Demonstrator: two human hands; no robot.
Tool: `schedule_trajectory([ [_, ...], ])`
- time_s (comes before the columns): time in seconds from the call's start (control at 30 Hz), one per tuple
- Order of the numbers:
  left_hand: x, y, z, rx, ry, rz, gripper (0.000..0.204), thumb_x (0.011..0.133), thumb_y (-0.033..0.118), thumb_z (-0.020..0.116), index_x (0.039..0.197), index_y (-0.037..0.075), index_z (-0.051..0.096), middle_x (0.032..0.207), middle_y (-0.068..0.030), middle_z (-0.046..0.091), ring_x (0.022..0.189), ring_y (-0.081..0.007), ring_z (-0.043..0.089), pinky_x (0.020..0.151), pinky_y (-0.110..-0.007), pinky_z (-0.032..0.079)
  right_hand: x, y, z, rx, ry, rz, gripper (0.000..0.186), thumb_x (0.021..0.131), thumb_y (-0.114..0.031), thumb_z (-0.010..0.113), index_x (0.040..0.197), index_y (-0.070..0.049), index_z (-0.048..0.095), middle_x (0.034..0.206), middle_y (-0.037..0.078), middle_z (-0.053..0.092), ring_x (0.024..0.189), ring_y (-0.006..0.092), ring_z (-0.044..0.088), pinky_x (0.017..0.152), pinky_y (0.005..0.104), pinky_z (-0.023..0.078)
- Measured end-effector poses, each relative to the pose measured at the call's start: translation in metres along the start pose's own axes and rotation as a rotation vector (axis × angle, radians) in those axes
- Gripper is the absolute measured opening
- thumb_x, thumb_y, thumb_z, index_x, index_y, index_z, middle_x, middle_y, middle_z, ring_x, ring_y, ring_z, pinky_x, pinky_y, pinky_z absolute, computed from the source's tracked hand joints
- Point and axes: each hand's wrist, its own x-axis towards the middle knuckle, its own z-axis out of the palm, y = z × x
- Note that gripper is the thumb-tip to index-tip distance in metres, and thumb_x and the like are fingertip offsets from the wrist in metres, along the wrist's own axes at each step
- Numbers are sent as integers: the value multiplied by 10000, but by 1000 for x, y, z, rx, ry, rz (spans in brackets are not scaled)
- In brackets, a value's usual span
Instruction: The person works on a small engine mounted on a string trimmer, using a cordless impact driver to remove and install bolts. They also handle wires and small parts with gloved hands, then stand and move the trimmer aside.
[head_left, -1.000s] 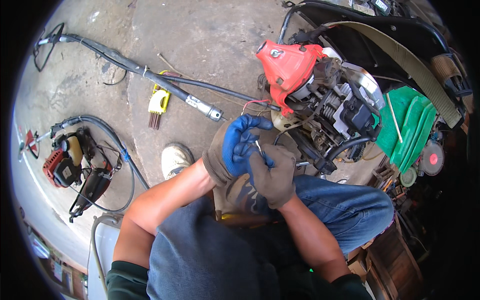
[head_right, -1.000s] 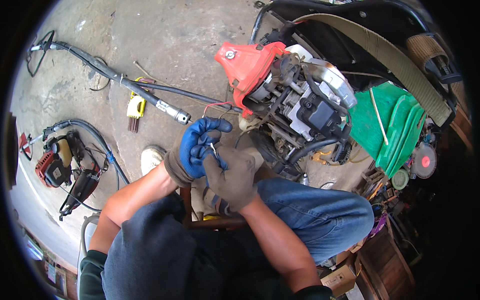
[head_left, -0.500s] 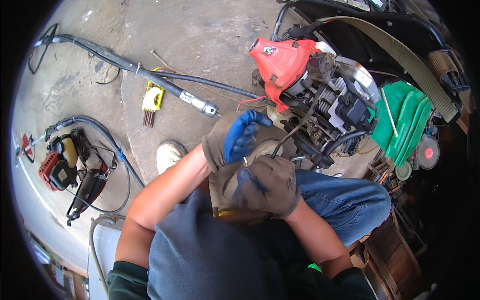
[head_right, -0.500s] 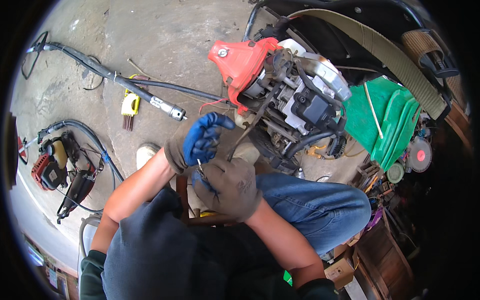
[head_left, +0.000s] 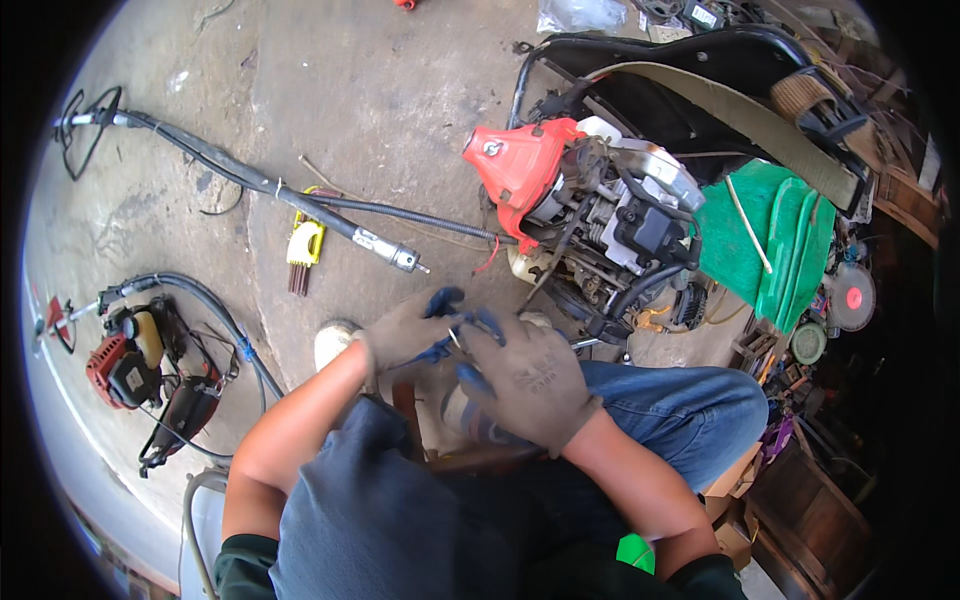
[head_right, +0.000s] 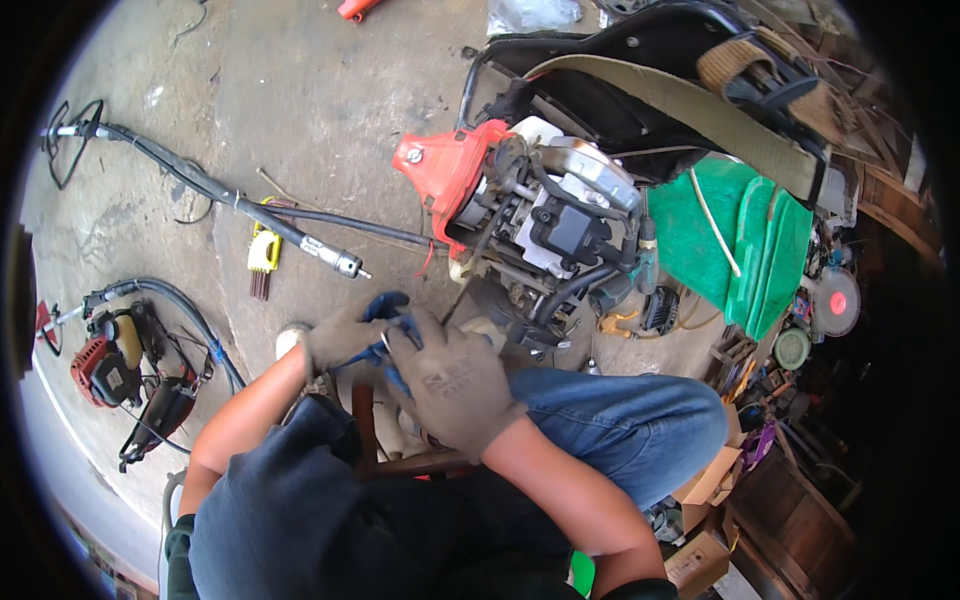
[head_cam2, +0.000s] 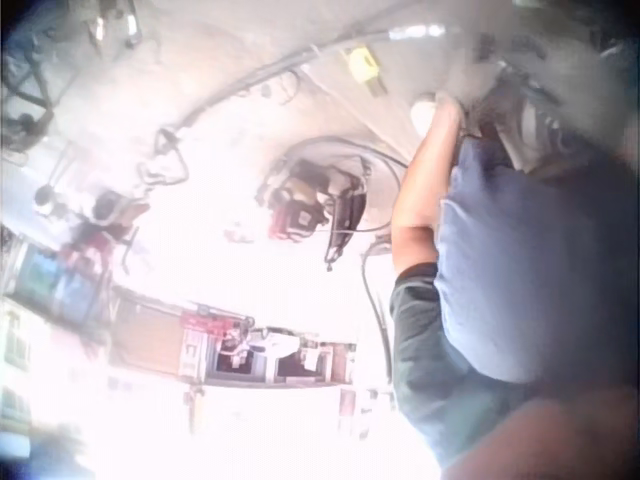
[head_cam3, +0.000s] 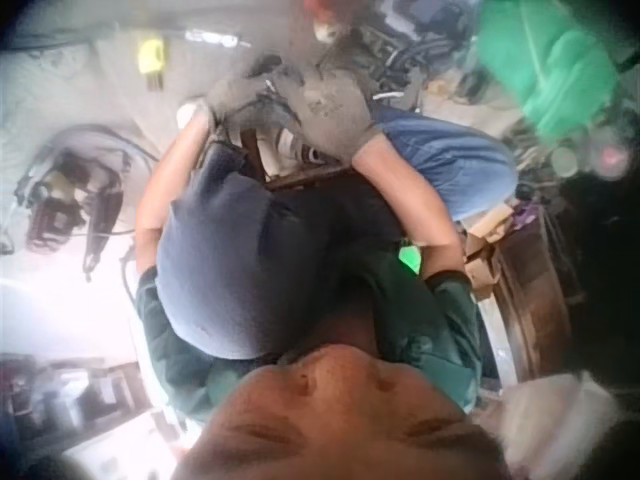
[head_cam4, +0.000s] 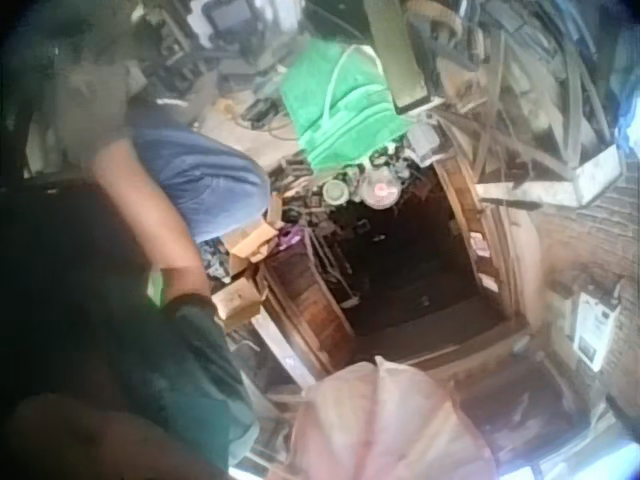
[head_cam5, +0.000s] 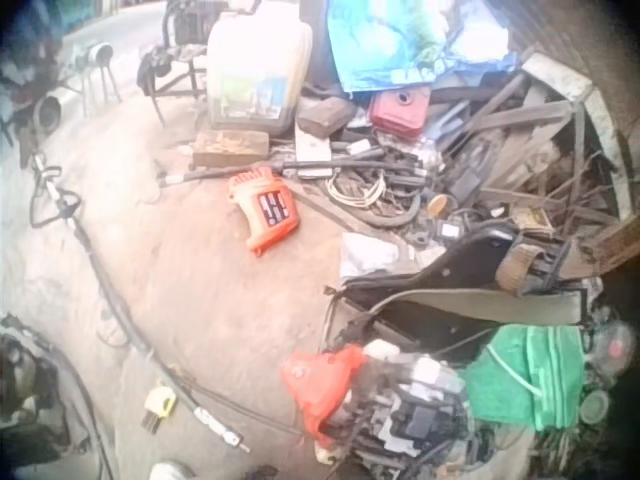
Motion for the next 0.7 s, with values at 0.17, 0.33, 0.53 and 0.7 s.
schedule_trajectory([
  [0.17, -46, 79, -23, 30, -53, -250, 441, 998, 197, 552, 1424, 95, 507, 1061, -10, 635, 788, -91, 590, 698, -261, 538, -8, -2, 0, -21, 14, -125, 502, 847, -322, 677, 1249, -34, 589, 1243, 198, 562, 958, 333, 639, 818, 420, 510],
  [0.33, -51, 103, -18, 168, 110, -114, 351, 971, 174, 596, 1306, 69, 574, 1005, -11, 639, 772, -69, 590, 651, -248, 526, -39, -2, -48, -35, -189, -61, 516, 840, -332, 686, 1257, -45, 587, 1225, 188, 579, 978, 341, 633, 849, 422, 495],
  [0.53, -24, 133, 13, 491, 195, 229, 328, 904, 178, 684, 1191, 30, 625, 960, -63, 634, 729, -109, 625, 605, -280, 519, -73, 23, -102, -137, -69, 19, 474, 809, -295, 714, 1199, -46, 611, 1103, 176, 622, 956, 354, 636, 831, 432, 492],
  [0.7, -8, 150, 34, 665, 160, 265, 454, 877, 290, 690, 1237, 26, 604, 1155, -227, 615, 996, -353, 632, 879, -415, 504, -83, 46, -116, -136, 117, 124, 339, 807, -282, 723, 1025, -30, 658, 927, 173, 641, 853, 360, 647, 735, 447, 504],
])
